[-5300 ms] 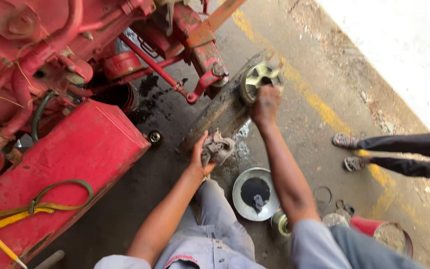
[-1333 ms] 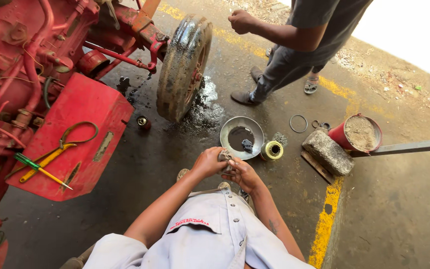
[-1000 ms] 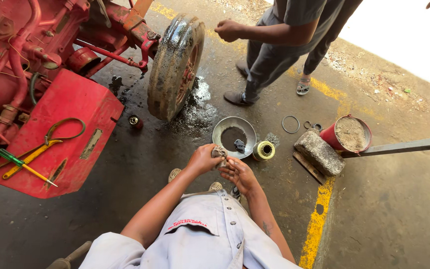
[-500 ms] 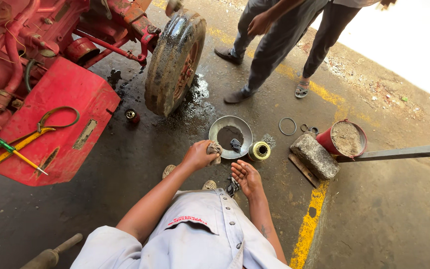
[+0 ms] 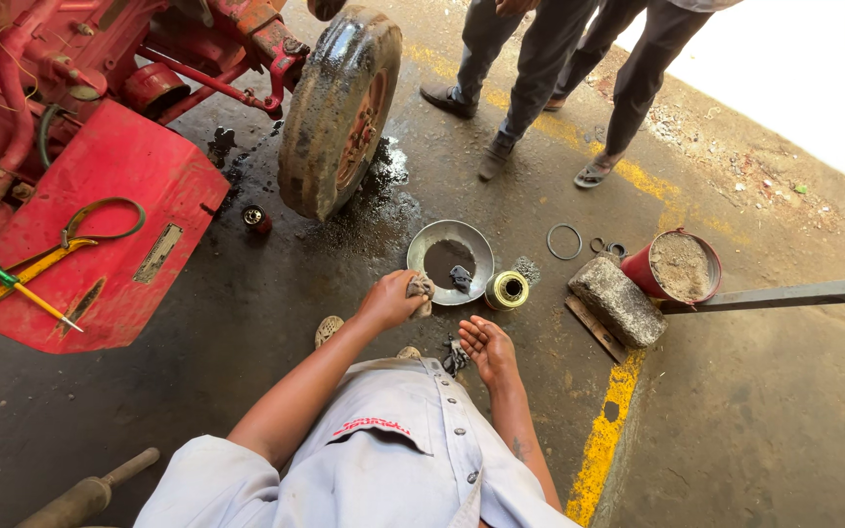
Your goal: The person cleans a cylindrical metal part with a cloth, wiping both the exterior and interior surfaces. They then place the part on a red machine and continue wiping it while it is positioned on the machine.
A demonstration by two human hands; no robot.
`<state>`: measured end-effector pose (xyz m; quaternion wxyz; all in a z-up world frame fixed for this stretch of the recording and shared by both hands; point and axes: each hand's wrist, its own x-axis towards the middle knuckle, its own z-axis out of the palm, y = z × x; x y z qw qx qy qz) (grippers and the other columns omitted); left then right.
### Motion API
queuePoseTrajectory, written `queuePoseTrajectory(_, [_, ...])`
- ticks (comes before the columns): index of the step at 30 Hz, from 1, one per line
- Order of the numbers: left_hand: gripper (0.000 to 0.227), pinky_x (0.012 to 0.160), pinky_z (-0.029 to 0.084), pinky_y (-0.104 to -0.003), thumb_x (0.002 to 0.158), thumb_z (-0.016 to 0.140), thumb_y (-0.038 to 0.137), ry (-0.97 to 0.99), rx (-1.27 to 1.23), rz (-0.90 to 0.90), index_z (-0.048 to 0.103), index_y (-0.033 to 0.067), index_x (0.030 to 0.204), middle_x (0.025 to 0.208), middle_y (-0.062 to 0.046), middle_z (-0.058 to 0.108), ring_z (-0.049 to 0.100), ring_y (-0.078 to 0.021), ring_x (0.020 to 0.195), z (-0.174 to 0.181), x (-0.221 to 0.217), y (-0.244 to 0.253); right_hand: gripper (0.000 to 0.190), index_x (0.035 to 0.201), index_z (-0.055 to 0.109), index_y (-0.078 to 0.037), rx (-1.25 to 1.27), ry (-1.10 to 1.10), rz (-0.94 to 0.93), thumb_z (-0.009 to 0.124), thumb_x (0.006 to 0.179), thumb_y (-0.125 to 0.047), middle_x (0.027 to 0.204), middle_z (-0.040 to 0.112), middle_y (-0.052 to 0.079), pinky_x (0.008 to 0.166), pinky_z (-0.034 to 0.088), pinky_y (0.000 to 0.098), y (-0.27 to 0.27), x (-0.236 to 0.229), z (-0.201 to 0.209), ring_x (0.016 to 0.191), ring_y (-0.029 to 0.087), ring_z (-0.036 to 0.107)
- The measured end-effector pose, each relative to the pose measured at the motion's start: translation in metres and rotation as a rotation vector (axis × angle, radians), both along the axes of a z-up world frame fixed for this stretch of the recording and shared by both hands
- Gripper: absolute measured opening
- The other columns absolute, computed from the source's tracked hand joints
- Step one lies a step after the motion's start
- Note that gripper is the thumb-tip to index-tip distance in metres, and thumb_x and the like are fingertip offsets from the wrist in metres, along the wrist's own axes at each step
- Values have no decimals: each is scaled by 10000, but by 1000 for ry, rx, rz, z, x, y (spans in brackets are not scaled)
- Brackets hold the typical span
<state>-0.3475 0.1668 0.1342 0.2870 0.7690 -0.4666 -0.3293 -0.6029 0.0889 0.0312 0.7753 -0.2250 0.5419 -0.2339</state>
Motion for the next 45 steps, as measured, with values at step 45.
queuePoseTrajectory(45, [374,852,543,-511,835,757,413,40,207,-257,710,165,1109,1018,-189,745,691,-405,1000,-72,-14,-28,315,1252,631,-73,-76,92,-9,592,983,-232,1119,755,89,843,566,314,45,-4,-5,982,164,715])
